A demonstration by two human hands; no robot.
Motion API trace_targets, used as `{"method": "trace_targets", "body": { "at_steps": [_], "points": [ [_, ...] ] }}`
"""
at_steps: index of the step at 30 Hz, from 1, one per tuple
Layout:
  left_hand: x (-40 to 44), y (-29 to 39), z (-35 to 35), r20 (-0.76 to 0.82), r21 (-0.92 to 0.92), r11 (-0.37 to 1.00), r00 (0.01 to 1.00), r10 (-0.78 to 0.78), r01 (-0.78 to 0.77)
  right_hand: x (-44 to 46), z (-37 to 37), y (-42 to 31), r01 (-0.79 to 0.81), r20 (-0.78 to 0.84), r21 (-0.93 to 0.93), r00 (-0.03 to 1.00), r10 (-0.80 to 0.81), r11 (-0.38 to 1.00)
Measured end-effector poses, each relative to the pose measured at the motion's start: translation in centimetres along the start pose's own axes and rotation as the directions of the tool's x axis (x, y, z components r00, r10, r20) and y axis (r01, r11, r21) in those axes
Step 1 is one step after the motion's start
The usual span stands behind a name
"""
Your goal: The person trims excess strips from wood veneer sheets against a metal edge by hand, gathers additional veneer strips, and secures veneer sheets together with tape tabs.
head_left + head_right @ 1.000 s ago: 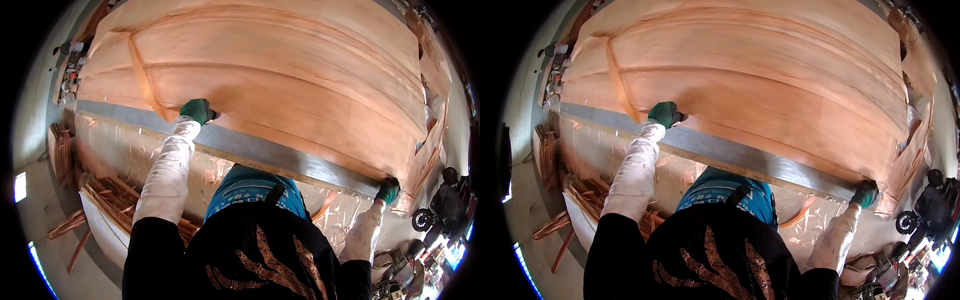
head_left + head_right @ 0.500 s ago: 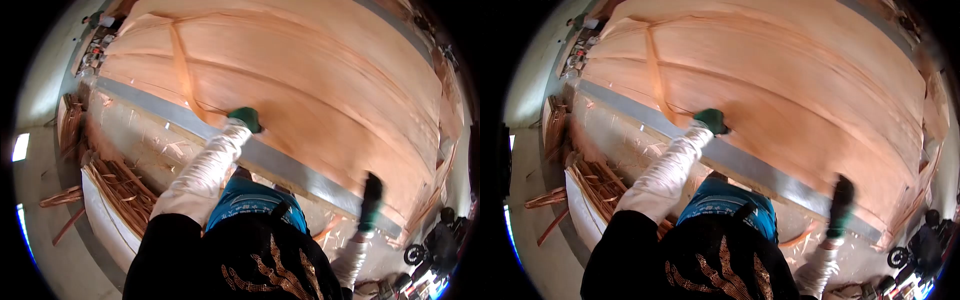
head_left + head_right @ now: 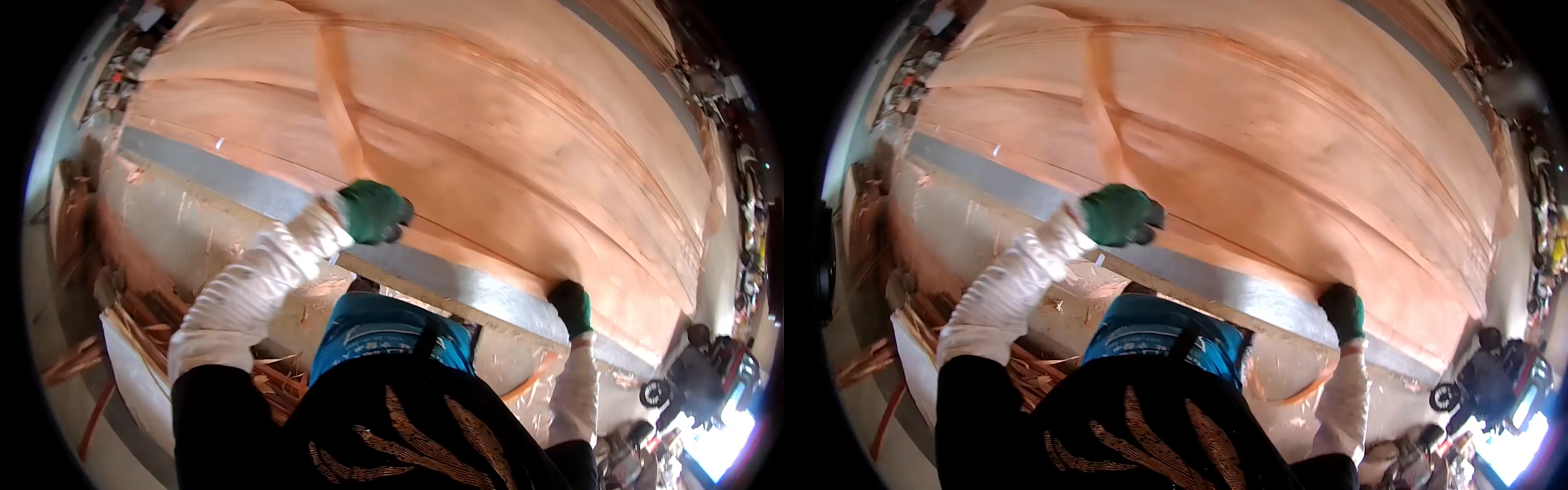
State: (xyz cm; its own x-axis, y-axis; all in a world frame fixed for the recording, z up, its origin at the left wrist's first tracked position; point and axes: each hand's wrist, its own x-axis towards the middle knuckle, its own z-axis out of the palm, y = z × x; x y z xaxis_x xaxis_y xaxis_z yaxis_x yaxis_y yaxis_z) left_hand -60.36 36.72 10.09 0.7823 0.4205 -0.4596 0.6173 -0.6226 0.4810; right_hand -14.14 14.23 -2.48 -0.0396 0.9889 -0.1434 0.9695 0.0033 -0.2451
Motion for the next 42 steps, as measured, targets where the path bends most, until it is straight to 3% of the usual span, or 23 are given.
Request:
{"method": "trace_targets", "body": {
  "at_steps": [1, 2, 4, 6, 9, 12, 14, 17, 20, 21, 24, 27, 28, 29, 30, 31, 32, 34, 35, 36, 38, 40, 42],
  "points": [
    [-1.3, -3.2, 0.0, -0.089, 0.016, 0.999, 0.995, 0.043, -0.041, 0.3, 0.1, 0.2, 0.055, 0.014, -0.108, 0.998, -0.054, 0.993],
    [-2.8, -4.4, -1.6, -0.058, 0.021, 1.000, 0.998, -0.021, 0.023, 0.5, 0.3, 0.3, 0.001, 0.031, -0.095, 1.000, 0.002, 0.995],
    [-4.7, -7.4, -3.2, -0.028, 0.032, 0.999, 0.999, -0.036, 0.037, 1.2, 0.3, -0.4, 0.079, 0.107, -0.310, 0.993, -0.048, 0.948],
    [-6.3, -9.1, -5.0, 0.085, -0.066, 0.981, 0.981, -0.175, 0.181, 1.0, 0.7, 0.2, 0.083, 0.090, -0.320, 0.994, -0.057, 0.944],
    [-7.9, -13.3, -3.4, -0.092, -0.066, 0.997, 0.994, -0.051, 0.045, 0.7, 1.1, 0.8, -0.026, 0.085, -0.244, 0.995, 0.049, 0.969],
    [-8.7, -14.6, -1.5, -0.135, -0.193, 0.970, 0.976, -0.173, 0.145, 1.4, 1.5, 0.9, -0.092, 0.128, -0.335, 0.981, 0.142, 0.938],
    [-7.8, -14.5, -1.2, 0.038, -0.361, 0.842, 0.908, -0.416, 0.401, 2.0, 0.9, 0.2, -0.071, 0.147, -0.346, 0.981, 0.128, 0.935],
    [-5.4, -15.6, 0.0, -0.015, -0.113, 0.881, 0.886, -0.463, 0.459, 2.2, 0.9, 0.0, -0.094, 0.141, -0.345, 0.978, 0.151, 0.934],
    [-3.4, -15.4, 0.0, 0.042, -0.055, 0.826, 0.828, -0.559, 0.561, 2.0, 0.6, -0.3, -0.121, 0.118, -0.291, 0.980, 0.161, 0.949],
    [-3.0, -16.5, 0.9, -0.033, 0.034, 0.873, 0.874, -0.485, 0.486, 1.9, 0.6, -0.2, -0.136, 0.128, -0.281, 0.976, 0.177, 0.950],
    [-1.9, -17.9, 2.2, -0.077, 0.095, 0.866, 0.871, -0.485, 0.491, 0.9, 1.0, 0.8, 0.043, 0.031, -0.185, 0.999, -0.038, 0.982],
    [-1.8, -17.6, 2.7, -0.103, 0.104, 0.854, 0.860, -0.501, 0.510, 1.1, -0.5, -4.4, -0.258, -0.112, -0.348, 0.966, 0.234, 0.901],
    [-1.7, -17.7, 2.9, -0.112, 0.103, 0.850, 0.856, -0.505, 0.516, 2.7, -1.5, -8.3, -0.379, -0.171, -0.250, 0.923, 0.345, 0.891],
    [-1.3, -18.1, 3.1, -0.124, 0.096, 0.844, 0.848, -0.515, 0.527, 3.8, -3.0, -12.5, -0.174, -0.201, 0.148, 0.959, 0.202, 0.974],
    [-1.0, -18.8, 3.7, -0.150, 0.075, 0.833, 0.832, -0.535, 0.549, 5.3, -2.8, -16.4, -0.034, -0.225, 0.279, 0.969, 0.100, 0.960],
    [-1.2, -17.4, 2.6, -0.085, 0.091, 0.816, 0.820, -0.565, 0.571, 7.3, -1.9, -19.9, 0.228, -0.270, -0.045, 0.935, -0.231, 0.973],
    [-1.7, -16.6, 2.0, -0.117, 0.124, 0.834, 0.843, -0.525, 0.537, 9.6, -0.9, -24.6, 0.325, -0.292, 0.014, 0.906, -0.307, 0.946],
    [-1.4, -18.1, 2.9, -0.097, 0.040, 0.854, 0.853, -0.513, 0.519, 13.3, -0.1, -33.2, 0.272, -0.148, 0.387, 0.961, -0.232, 0.881],
    [-2.0, -16.8, 0.9, 0.059, 0.032, 0.815, 0.813, -0.579, 0.578, 15.3, 1.8, -35.1, 0.208, -0.089, 0.323, 0.978, -0.189, 0.923],
    [-2.7, -16.3, 0.2, 0.068, 0.088, 0.843, 0.841, -0.537, 0.531, 17.3, 4.9, -36.2, 0.139, -0.031, 0.252, 0.990, -0.135, 0.958],
    [-5.3, -17.9, -1.2, 0.071, 0.206, 0.953, 0.968, -0.241, 0.222, 19.7, 8.6, -36.0, 0.158, -0.034, -0.018, 0.987, -0.159, 0.987],
    [-8.5, -19.5, -3.5, 0.064, 0.358, 0.904, 0.960, -0.272, 0.232, 20.5, 8.1, -36.5, 0.158, 0.022, -0.066, 0.987, -0.157, 0.985],
    [-11.2, -24.0, -4.8, -0.038, 0.486, 0.857, 0.983, -0.178, 0.174, 20.0, 7.8, -36.5, 0.190, 0.023, -0.193, 0.982, -0.189, 0.963]
  ]
}}
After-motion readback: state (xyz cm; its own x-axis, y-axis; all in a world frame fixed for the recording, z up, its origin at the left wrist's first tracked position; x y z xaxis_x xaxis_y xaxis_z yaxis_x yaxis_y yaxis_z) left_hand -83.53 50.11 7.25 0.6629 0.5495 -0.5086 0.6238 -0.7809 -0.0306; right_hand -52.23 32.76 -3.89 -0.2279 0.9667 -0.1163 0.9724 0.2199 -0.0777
